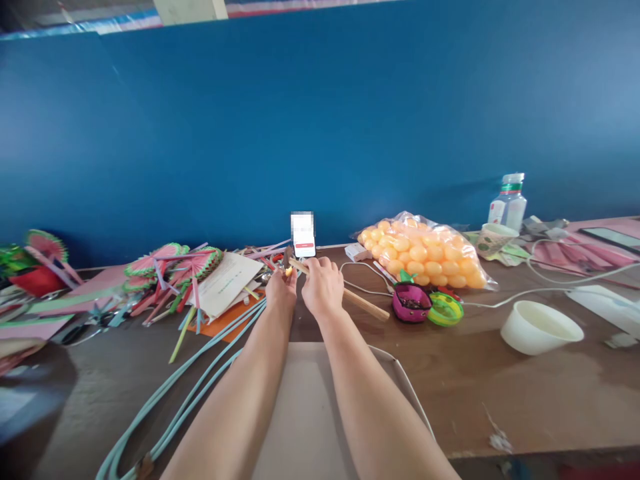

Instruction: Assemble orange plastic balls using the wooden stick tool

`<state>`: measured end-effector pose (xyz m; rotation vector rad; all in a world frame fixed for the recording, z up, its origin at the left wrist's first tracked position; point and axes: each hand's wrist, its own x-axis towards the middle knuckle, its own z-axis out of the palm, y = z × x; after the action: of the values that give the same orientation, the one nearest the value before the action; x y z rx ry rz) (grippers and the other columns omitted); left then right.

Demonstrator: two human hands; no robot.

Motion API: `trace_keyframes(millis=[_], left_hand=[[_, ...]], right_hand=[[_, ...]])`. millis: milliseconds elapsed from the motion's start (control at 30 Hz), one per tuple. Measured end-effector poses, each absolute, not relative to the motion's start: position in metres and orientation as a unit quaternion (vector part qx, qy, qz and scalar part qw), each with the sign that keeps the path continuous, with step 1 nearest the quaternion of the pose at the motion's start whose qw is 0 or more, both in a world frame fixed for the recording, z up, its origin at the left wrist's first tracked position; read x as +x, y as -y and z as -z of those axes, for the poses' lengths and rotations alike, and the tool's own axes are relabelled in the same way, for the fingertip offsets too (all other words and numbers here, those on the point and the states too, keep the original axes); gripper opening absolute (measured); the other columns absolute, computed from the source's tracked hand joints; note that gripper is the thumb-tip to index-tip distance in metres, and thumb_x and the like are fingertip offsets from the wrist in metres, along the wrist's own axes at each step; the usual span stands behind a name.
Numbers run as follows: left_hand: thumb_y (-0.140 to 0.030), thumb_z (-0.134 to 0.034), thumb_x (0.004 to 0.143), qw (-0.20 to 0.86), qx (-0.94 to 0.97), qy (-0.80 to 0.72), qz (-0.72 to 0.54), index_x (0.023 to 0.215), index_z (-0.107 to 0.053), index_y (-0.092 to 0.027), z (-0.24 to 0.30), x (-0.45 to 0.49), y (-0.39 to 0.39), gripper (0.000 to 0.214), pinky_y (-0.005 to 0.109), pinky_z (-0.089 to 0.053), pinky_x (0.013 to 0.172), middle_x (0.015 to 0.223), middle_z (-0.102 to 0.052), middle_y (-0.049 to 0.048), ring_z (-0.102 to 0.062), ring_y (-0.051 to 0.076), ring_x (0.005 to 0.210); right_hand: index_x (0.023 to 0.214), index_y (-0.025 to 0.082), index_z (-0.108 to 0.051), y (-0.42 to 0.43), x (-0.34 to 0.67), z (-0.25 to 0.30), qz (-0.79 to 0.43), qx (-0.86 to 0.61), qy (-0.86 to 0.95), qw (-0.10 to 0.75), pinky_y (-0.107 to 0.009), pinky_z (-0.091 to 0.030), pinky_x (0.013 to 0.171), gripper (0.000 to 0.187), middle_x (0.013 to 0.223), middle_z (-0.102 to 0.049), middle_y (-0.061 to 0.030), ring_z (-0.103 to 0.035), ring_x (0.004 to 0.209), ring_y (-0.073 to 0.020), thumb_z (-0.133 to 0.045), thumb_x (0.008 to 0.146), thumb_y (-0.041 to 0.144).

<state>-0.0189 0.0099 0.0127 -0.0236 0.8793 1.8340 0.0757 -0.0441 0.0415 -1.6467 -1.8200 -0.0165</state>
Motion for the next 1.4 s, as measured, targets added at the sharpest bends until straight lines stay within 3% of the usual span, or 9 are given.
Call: trace_keyframes(millis=[267, 600, 1400], left_hand=[[-0.012, -0.05, 0.091, 0.51, 0.038, -0.375, -0.773, 0.08, -0.056, -0.018, -0.0109, -0.0183, -0.0096, 0.013, 0.023, -0.057, 0.074, 0.088, -0.059, 0.0049, -0.062, 0.01, 0.079], [-0.014, -0.052, 0.09, 0.536, 0.041, -0.365, -0.76, 0.098, -0.06, -0.019, -0.0178, -0.0172, -0.0037, 0.012, 0.019, -0.053, 0.069, 0.097, -0.06, 0.0047, -0.06, 0.008, 0.074], [-0.011, -0.052, 0.089, 0.509, 0.021, -0.396, -0.764, 0.1, -0.06, -0.02, -0.0112, -0.0191, -0.0076, 0.016, 0.02, -0.052, 0.071, 0.097, -0.061, 0.0041, -0.061, 0.009, 0.078]], right_hand=[[0.11, 0.026, -0.064, 0.043, 0.0758, -0.0409, 0.0, -0.629, 0.691, 0.358, -0.033, -0.04, 0.082, 0.029, 0.109, -0.061, -0.0074, -0.054, 0.099, -0.0236, -0.051, 0.086, 0.015], [0.113, 0.025, -0.063, 0.0393, 0.0783, -0.0389, 0.014, -0.621, 0.665, 0.415, -0.033, -0.041, 0.084, 0.033, 0.109, -0.061, -0.0078, -0.053, 0.099, -0.0242, -0.051, 0.085, 0.013], [0.114, 0.028, -0.063, 0.0442, 0.0754, -0.0425, -0.008, -0.624, 0.702, 0.343, -0.032, -0.04, 0.083, 0.031, 0.111, -0.06, -0.0076, -0.054, 0.1, -0.023, -0.05, 0.088, 0.017]])
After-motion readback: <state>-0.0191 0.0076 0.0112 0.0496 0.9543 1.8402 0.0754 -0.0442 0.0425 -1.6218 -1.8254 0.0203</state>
